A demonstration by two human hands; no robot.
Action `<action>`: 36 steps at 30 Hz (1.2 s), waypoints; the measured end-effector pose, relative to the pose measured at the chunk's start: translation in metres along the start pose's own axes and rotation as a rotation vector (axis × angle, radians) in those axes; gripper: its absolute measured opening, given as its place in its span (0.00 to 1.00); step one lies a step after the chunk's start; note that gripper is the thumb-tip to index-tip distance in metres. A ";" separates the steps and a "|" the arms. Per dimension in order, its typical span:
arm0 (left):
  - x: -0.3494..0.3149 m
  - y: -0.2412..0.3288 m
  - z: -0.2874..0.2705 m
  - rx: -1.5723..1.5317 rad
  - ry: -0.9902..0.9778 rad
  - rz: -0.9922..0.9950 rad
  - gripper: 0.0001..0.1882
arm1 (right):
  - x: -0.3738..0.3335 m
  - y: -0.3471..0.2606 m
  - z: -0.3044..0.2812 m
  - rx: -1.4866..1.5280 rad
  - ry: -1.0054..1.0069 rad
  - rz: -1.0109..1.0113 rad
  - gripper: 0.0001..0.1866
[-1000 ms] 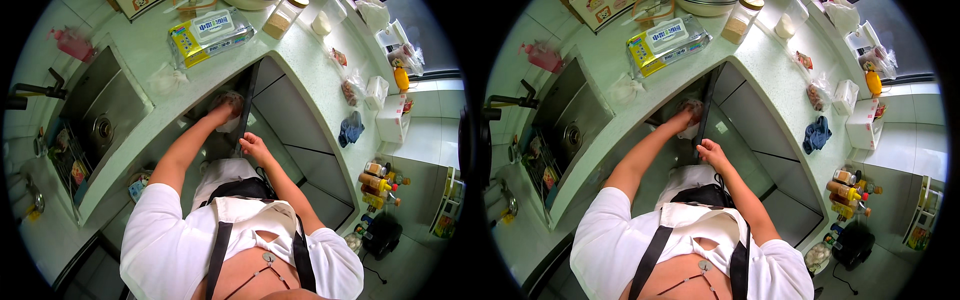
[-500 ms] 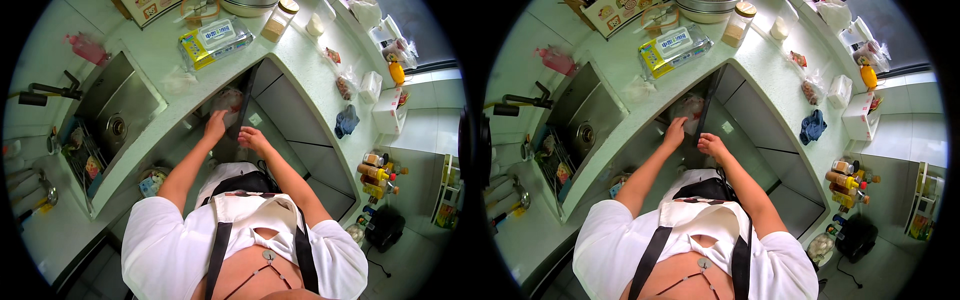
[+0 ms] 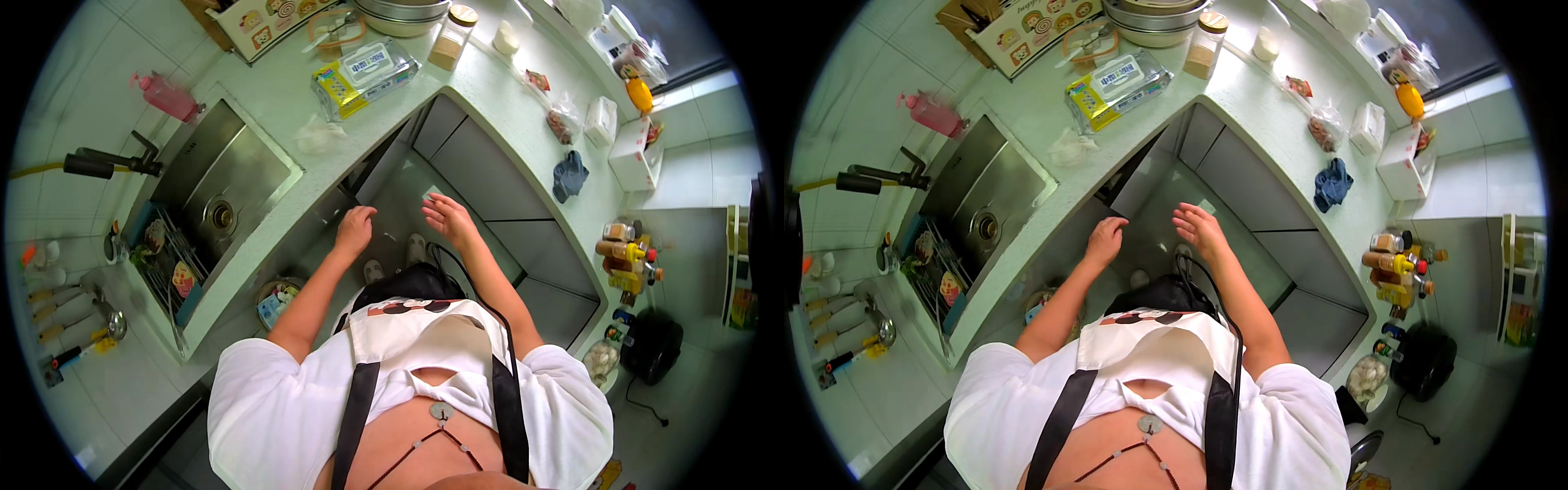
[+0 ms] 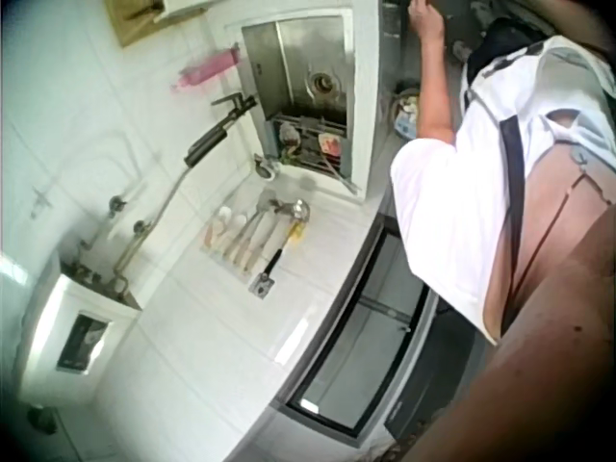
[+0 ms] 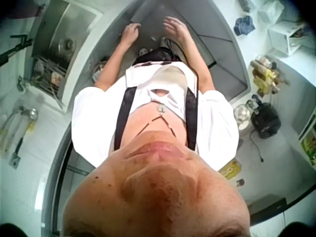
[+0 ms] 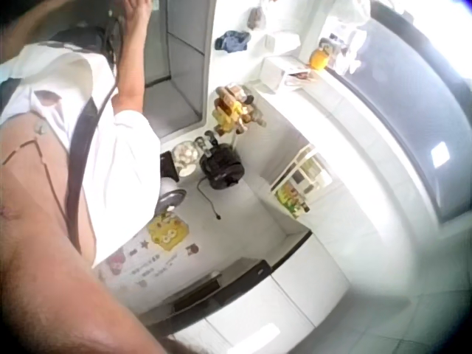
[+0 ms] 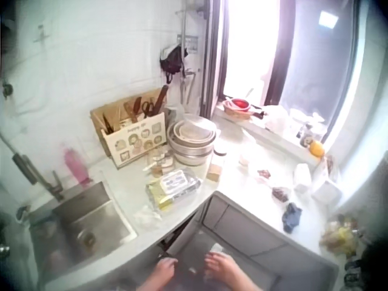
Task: The person places a wrapped package into a refrigerator, retrieves a bag of produce, sets a styrofoam container on the counter, and wipes the countertop with a cloth.
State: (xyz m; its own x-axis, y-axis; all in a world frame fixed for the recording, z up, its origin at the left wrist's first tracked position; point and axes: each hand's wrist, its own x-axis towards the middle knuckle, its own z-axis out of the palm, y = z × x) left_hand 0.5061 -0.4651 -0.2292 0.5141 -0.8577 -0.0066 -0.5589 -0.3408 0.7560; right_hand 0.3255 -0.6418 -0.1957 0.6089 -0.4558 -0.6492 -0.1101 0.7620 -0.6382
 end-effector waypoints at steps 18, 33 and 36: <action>0.070 -0.041 -0.005 0.597 -0.411 -0.359 0.39 | -0.065 -0.009 -0.072 0.080 0.291 -0.198 0.16; 0.101 0.083 0.090 0.269 -0.254 0.034 0.19 | -0.056 -0.098 -0.157 -0.082 0.348 -0.319 0.13; 0.120 0.159 0.114 0.122 -0.209 0.175 0.14 | -0.054 -0.109 -0.184 -0.087 0.368 -0.366 0.11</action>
State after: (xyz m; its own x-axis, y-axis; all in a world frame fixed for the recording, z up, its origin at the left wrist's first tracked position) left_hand 0.4050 -0.6664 -0.1850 0.2655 -0.9637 -0.0275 -0.7080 -0.2143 0.6730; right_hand 0.1604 -0.7850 -0.1676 0.3050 -0.8283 -0.4700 -0.0165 0.4888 -0.8722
